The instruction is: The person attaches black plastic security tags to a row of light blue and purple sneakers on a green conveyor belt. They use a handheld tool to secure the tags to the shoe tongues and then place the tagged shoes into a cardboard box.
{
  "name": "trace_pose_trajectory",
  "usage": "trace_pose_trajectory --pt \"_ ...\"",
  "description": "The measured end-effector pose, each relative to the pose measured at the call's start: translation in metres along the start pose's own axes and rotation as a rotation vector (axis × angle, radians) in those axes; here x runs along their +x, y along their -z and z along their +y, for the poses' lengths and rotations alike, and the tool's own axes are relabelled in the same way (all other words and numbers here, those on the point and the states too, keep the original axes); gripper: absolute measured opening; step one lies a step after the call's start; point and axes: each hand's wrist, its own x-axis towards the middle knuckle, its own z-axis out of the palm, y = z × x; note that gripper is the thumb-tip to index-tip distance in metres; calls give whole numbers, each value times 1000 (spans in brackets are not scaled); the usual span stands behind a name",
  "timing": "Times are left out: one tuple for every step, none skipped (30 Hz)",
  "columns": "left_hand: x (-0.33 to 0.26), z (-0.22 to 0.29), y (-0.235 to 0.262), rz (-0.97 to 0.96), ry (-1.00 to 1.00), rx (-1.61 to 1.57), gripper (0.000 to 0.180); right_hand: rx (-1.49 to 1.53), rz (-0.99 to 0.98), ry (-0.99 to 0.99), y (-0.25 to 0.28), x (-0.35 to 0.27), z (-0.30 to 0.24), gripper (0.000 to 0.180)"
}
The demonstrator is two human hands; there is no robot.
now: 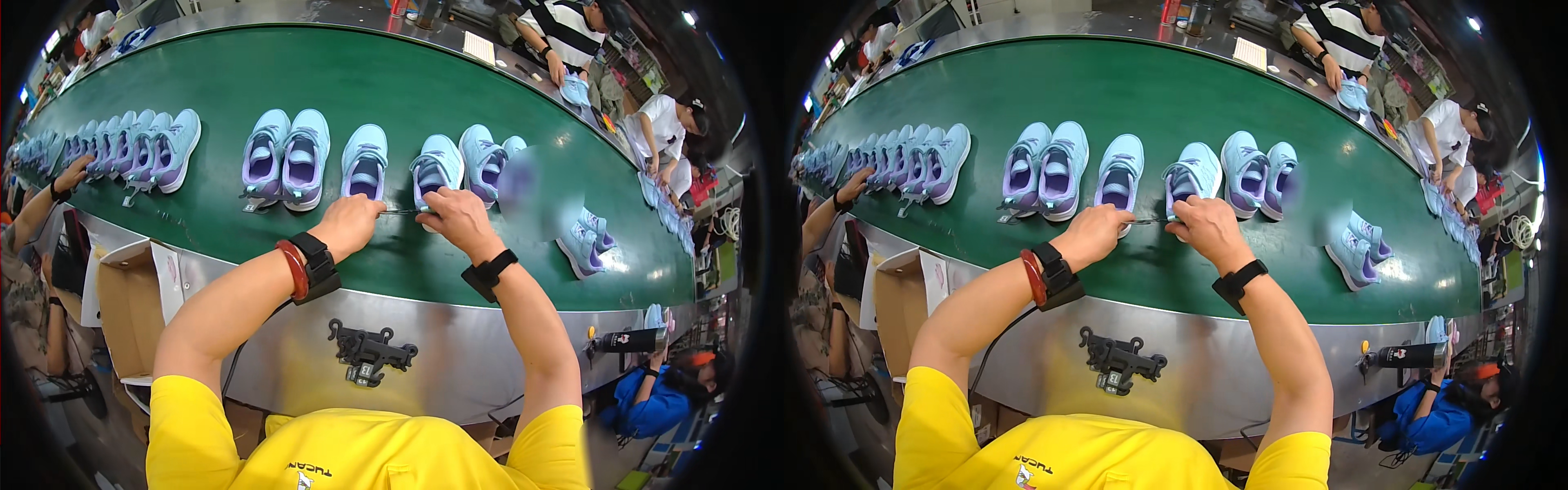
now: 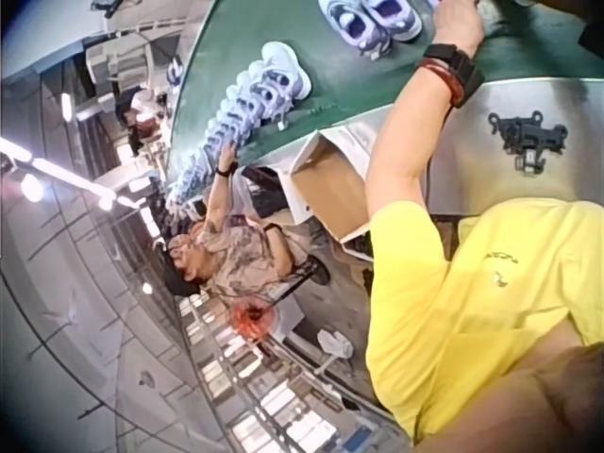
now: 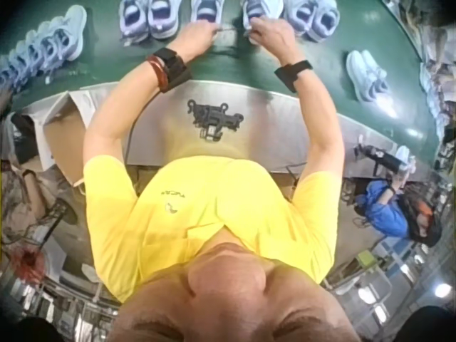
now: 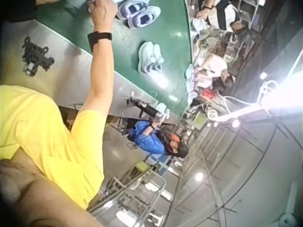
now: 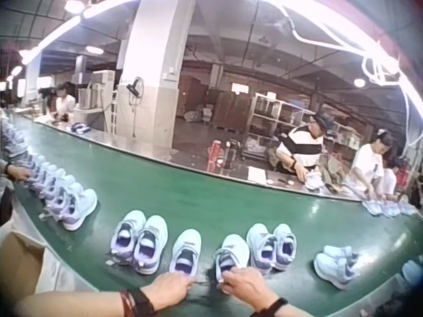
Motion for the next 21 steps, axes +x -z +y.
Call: trace_pose_trajectory --pt "0 1 0 -8 6 9 23 -12 -9 2 0 0 -1 27" --pt "1 3 2 -18 10 16 23 -31 -19 13 0 0 -1 26" --pt "1 7 5 -34 29 17 25 -50 -29 24 0 1 -1 26" --pt "1 10 8 -49 47 17 26 -70 -39 35 0 1 -1 26" --pt "0 13 10 -63 67 17 27 -87 -50 31 1 1 -2 25" --pt "0 12 9 -57 67 17 28 -104 -61 27 2 2 -3 25" --pt "1 11 8 -50 67 17 28 -122 -73 22 2 2 -3 25" --pt "1 9 6 -44 66 15 28 -125 -81 21 2 2 -3 25" --pt "1 9 5 -37 66 5 27 -129 -90 20 2 2 -3 24" --pt "1 8 3 -29 67 -4 27 -133 -99 19 2 2 -3 24" --pt "1 7 3 -21 69 -9 26 -141 -121 32 1 3 -4 24" --pt "0 6 3 -37 61 -83 25 -149 -143 45 1 5 -7 23" --pt "0 4 4 -52 54 -158 23 -156 -164 58 1 6 -10 23" --pt "-1 1 5 -69 47 -231 21 -159 -149 47 1 9 -13 24" --pt "-5 -1 5 0 9 -254 23 -162 -134 37 2 11 -17 25" --pt "-11 -2 4 70 -30 -277 25 -164 -118 26 2 13 -20 27" --pt "-16 -4 5 135 -72 -299 27 -86 -87 -6 2 15 -22 25" --pt "-18 -6 9 106 -82 -313 39 -8 -56 -38 1 18 -24 23" --pt "-20 -11 9 98 -93 -371 41 70 -25 -71 1 20 -25 22" --pt "-21 -15 8 91 -108 -425 43 247 -85 -181 0 19 -26 27" --pt "-21 -18 6 83 -124 -480 46 282 -58 -153 -6 15 -25 31"
